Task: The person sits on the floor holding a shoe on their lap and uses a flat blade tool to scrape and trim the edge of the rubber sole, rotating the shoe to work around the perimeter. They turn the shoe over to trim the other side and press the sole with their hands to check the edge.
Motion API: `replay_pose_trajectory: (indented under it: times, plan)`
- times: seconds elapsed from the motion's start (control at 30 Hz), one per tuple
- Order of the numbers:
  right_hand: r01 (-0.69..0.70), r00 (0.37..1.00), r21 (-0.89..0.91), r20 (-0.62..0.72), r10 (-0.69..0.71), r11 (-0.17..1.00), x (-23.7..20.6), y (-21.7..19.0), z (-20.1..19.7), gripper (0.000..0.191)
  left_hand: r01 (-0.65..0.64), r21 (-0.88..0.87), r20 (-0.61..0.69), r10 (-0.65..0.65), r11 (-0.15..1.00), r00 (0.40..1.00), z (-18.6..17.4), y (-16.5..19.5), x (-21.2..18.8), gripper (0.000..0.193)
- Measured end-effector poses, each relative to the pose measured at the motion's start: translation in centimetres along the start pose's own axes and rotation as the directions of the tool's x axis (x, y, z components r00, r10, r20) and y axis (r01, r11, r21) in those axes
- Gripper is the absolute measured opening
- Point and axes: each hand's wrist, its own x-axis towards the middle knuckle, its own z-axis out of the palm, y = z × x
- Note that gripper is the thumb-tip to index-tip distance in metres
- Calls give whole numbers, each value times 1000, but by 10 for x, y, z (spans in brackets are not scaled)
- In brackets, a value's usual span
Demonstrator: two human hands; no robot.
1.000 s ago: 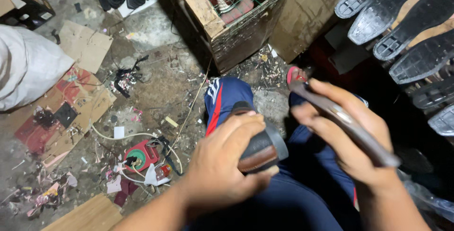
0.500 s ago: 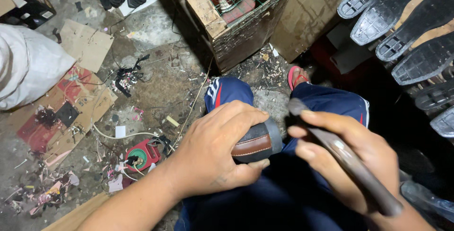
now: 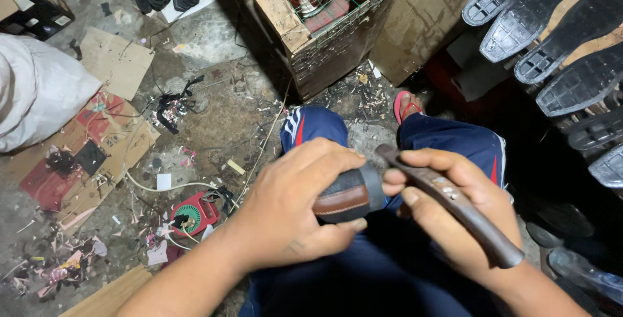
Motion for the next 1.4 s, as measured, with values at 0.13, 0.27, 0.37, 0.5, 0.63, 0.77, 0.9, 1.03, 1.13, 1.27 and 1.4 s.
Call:
replay_pose_trajectory:
  times: [0.13,0.27,0.37,0.5,0.63,0.77,0.9,1.03,1.13,1.27,1.4]
  plan:
    - [227,973,-176,82,-215,958,-8,-23,-15,53,-72,-27,31,72,997,997,-4,-4,-1,62]
    - [397,910,-452,307,-279,799,-15,-30,-37,67,-89,-90,57,94,992,994,-2,-6,-1,63]
    - [463,883,-537,352,-311,706,-18,-26,-45,57,-75,-98,41,79,992,996,-2,-7,-2,65]
    - [498,861,-513,388,-329,699,-15,-29,-43,51,-100,-101,29,104,990,994,-2,-9,-2,65]
    - [592,800,-515,471,-372,620,-3,-42,-32,49,-90,-127,25,94,988,995,-1,-11,-2,62]
    - [664,727,-409,547,-414,625,5,-55,-25,41,-90,-126,-2,90,988,996,3,-13,-2,60]
    - [667,734,-478,556,-390,572,4,-60,-22,39,-115,-105,-27,113,988,993,5,-13,-2,60]
    - [672,719,-434,577,-387,600,3,-64,-21,33,-131,-84,-31,129,988,991,8,-13,-2,59]
    - [625,754,-494,583,-302,604,4,-67,-17,29,-122,-93,-26,120,988,992,10,-12,-3,57]
    - [598,787,-527,529,-318,604,7,-68,-12,30,-120,-85,-30,118,989,993,9,-12,0,59]
    - [423,878,-602,456,-144,677,10,-63,-21,34,-115,-129,-37,112,985,993,6,-15,4,61]
